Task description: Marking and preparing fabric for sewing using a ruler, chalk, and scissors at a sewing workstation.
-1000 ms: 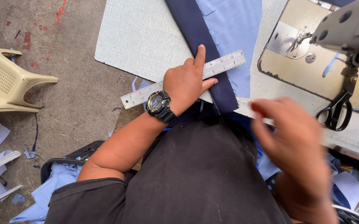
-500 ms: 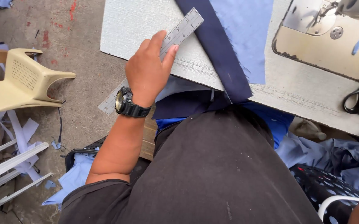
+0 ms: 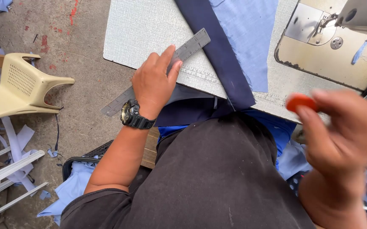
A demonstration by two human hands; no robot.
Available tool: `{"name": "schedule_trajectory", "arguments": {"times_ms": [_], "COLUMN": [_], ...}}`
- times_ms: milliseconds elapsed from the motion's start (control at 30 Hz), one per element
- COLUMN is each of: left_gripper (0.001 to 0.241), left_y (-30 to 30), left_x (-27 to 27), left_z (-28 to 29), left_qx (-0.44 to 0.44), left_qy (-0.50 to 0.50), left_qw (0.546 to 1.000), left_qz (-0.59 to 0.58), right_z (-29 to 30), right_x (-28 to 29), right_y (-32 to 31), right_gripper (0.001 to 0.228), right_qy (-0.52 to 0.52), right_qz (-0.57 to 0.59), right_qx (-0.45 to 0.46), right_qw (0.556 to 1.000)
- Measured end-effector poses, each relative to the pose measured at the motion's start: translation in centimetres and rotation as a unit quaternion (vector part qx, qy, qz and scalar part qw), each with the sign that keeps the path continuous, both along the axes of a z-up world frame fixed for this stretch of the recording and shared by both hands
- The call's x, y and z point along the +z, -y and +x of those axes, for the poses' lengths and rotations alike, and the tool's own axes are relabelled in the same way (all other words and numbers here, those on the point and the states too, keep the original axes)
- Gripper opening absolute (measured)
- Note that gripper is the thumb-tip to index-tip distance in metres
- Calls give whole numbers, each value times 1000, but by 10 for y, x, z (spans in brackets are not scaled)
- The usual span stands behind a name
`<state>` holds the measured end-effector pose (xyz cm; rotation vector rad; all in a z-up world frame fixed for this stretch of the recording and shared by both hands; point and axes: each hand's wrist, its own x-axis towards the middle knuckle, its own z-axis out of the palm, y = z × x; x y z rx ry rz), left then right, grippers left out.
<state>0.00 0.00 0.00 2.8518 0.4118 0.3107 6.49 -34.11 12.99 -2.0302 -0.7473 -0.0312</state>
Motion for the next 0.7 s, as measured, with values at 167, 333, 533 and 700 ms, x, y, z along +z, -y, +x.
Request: {"name": "schedule_trajectory", "arguments": {"times_ms": [167,333,533,700], "left_gripper": [36,36,36,35], "left_y": [4,3,4,2], "left_x": [-4,-4,-1,1], "left_z": [-1,1,2,3], "left_qx": [-7,-5,-5,-5], "left_qy": [22,31,31,29], "left_qw": [1000,999,999,999], "left_qz": [13,7,22,18], "right_z": [34,45,56,64], "right_x": [-43,-95,-97,-118], "right_y": [-60,-76,-113,-131], "right_gripper": [23,26,9,11], "right_qy": [-310,-322,-226,-126], "right_qz": [81,140,35,-42], "right_qx": [-78,-59,-75,-51], "right_qw": [944,934,971,990]}}
